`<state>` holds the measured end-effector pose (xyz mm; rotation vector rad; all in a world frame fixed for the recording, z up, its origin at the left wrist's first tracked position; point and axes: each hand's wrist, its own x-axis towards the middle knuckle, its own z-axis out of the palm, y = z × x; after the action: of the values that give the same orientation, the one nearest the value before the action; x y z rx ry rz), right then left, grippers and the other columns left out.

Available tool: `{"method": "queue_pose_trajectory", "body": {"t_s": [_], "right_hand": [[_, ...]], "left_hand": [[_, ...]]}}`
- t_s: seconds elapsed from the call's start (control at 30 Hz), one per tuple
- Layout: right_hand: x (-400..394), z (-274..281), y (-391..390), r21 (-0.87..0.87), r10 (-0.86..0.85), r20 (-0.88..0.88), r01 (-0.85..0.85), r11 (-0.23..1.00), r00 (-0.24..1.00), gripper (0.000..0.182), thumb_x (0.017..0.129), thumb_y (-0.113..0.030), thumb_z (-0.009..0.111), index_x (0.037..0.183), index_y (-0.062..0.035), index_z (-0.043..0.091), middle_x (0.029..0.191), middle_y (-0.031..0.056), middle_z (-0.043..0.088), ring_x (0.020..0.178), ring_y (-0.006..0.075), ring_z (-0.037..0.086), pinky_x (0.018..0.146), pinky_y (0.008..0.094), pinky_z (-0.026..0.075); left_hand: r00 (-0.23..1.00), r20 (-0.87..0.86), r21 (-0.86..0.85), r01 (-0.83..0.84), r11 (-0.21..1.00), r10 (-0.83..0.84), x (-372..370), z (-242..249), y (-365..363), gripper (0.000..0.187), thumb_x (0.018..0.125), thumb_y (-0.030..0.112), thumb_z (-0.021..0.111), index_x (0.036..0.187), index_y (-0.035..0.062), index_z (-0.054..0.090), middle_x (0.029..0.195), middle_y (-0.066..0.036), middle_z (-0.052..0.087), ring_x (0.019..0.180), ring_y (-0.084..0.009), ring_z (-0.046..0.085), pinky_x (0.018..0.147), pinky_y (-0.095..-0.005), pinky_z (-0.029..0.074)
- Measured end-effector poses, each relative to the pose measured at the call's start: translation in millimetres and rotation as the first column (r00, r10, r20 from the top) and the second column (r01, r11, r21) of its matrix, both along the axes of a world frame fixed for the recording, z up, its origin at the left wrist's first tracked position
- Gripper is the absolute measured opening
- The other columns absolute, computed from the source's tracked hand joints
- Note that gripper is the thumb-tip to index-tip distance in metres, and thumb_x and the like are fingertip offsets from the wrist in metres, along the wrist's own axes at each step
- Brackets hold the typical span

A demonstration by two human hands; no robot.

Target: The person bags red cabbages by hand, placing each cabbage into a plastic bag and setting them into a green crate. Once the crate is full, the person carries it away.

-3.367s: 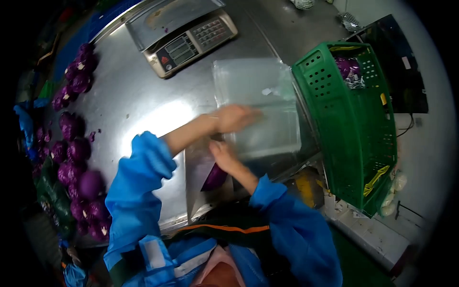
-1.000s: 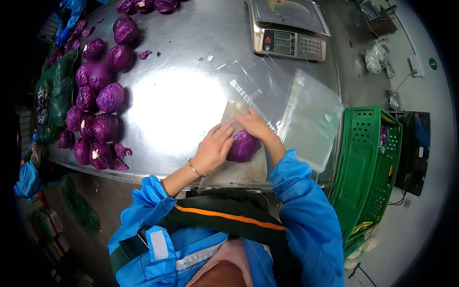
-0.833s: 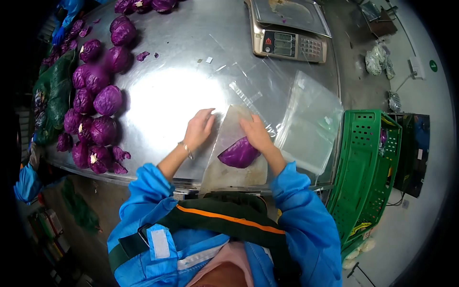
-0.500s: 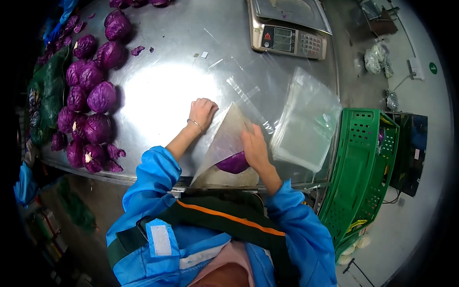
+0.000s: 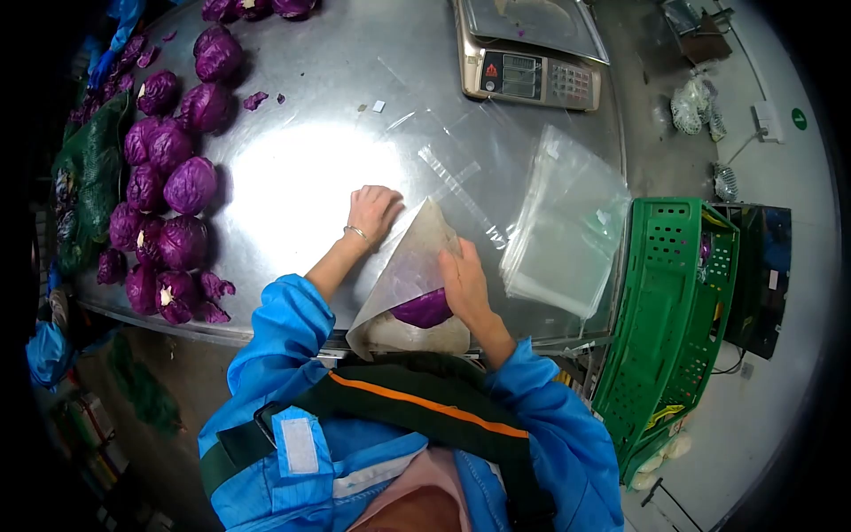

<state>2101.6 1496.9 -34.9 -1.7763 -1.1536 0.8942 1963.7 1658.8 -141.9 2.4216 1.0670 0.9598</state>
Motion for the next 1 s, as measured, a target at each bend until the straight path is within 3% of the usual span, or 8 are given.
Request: {"method": "queue_pose_trajectory", "body": {"t_s": [0.33, 0.5, 0.57, 0.63, 0.7, 0.83, 0.93, 1.0], "right_hand": [[-0.8, 0.3, 2.0, 0.003, 0.026, 0.107, -0.026, 1.0, 0.994, 0.035, 0.091, -0.024, 0.042, 0.101, 0.0041, 0.06, 0.118, 0.0234, 0.048, 0.105, 0.0372, 0.047, 0.092, 0.0381, 0.036], [-4.3, -25.7, 38.8, -0.115, -0.022, 0.246, 0.052, 0.992, 0.969, 0.03, 0.089, -0.02, 0.045, 0.097, 0.0031, 0.062, 0.11, 0.0219, 0.054, 0.103, 0.0378, 0.048, 0.089, 0.038, 0.039], [0.4, -17.1, 60.4, -0.058, 0.08, 0.168, -0.071, 0.996, 0.983, 0.028, 0.088, -0.02, 0.048, 0.099, 0.0016, 0.061, 0.106, 0.0209, 0.055, 0.101, 0.0368, 0.05, 0.088, 0.0363, 0.04], [12.5, -3.6, 71.5, -0.031, 0.165, -0.077, -0.168, 0.985, 0.983, 0.031, 0.085, -0.019, 0.053, 0.112, -0.003, 0.056, 0.102, 0.0182, 0.059, 0.094, 0.028, 0.057, 0.082, 0.0324, 0.045], [21.6, -4.3, 63.8, -0.279, -0.307, -0.508, 0.183, 0.943, 0.805, 0.037, 0.084, -0.017, 0.054, 0.118, -0.0059, 0.053, 0.101, 0.0155, 0.06, 0.089, 0.0185, 0.059, 0.073, 0.0306, 0.049], [26.6, -13.4, 71.8, -0.284, -0.035, -0.227, -0.032, 0.958, 0.973, 0.036, 0.085, -0.015, 0.054, 0.119, -0.0043, 0.051, 0.103, 0.0121, 0.06, 0.079, 0.0195, 0.063, 0.065, 0.0337, 0.051], [39.5, -70.3, 84.0, -0.269, 0.311, 0.052, -0.287, 0.919, 0.949, 0.03, 0.084, -0.012, 0.052, 0.112, -0.004, 0.057, 0.078, 0.0144, 0.065, 0.072, 0.0234, 0.064, 0.064, 0.0346, 0.05], [30.2, -73.4, 47.9, -0.153, 0.321, 0.304, -0.287, 0.946, 0.897, 0.026, 0.084, -0.01, 0.053, 0.109, -0.0039, 0.059, 0.078, 0.017, 0.065, 0.072, 0.0285, 0.064, 0.066, 0.0371, 0.049]], "left_hand": [[0.998, 0.054, -0.021, 0.042, 0.999, -0.041, -4.9, -4.8, 3.3, 0.006, 0.079, 0.017, 0.064, 0.083, 0.0132, 0.064, 0.079, -0.002, 0.057, 0.084, -0.022, 0.05, 0.076, -0.0362, 0.033], [0.976, 0.187, 0.025, 0.106, 0.994, -0.109, -11.1, 75.5, -19.5, 0.006, 0.077, 0.01, 0.063, 0.083, 0.0093, 0.062, 0.079, -0.004, 0.057, 0.08, -0.0229, 0.051, 0.076, -0.0352, 0.034], [0.945, 0.21, 0.031, 0.251, 0.967, -0.252, -22.1, 101.4, -39.6, 0.005, 0.078, 0.006, 0.062, 0.083, 0.0082, 0.062, 0.078, -0.004, 0.056, 0.079, -0.0233, 0.05, 0.077, -0.0352, 0.034], [0.963, 0.238, -0.029, 0.141, 0.99, -0.13, -41.7, 96.8, -49.7, 0.005, 0.078, 0.005, 0.062, 0.083, 0.0069, 0.061, 0.078, -0.005, 0.057, 0.078, -0.0234, 0.051, 0.076, -0.0349, 0.035], [0.968, 0.25, -0.077, 0.041, 0.996, -0.02, -60.5, 88.1, -51.5, 0.005, 0.078, 0.004, 0.063, 0.083, 0.0063, 0.061, 0.079, -0.006, 0.057, 0.078, -0.0237, 0.051, 0.075, -0.0348, 0.036], [0.949, 0.296, -0.166, -0.066, 0.984, 0.114, -71.3, 72.9, -62.1, 0.006, 0.076, 0.003, 0.063, 0.082, 0.0041, 0.061, 0.08, -0.007, 0.058, 0.077, -0.0256, 0.051, 0.072, -0.0342, 0.039], [0.941, 0.291, -0.241, -0.106, 0.965, 0.176, -71.9, 76.9, -66.8, 0.006, 0.077, 0.0, 0.062, 0.082, 0.0023, 0.061, 0.08, -0.009, 0.058, 0.078, -0.0269, 0.053, 0.07, -0.0336, 0.043], [0.902, 0.325, -0.388, -0.146, 0.91, 0.283, -76.0, 76.7, -79.3, 0.003, 0.079, 0.0, 0.061, 0.082, 0.0018, 0.062, 0.08, -0.009, 0.059, 0.081, -0.0246, 0.054, 0.07, -0.0313, 0.044]]}}
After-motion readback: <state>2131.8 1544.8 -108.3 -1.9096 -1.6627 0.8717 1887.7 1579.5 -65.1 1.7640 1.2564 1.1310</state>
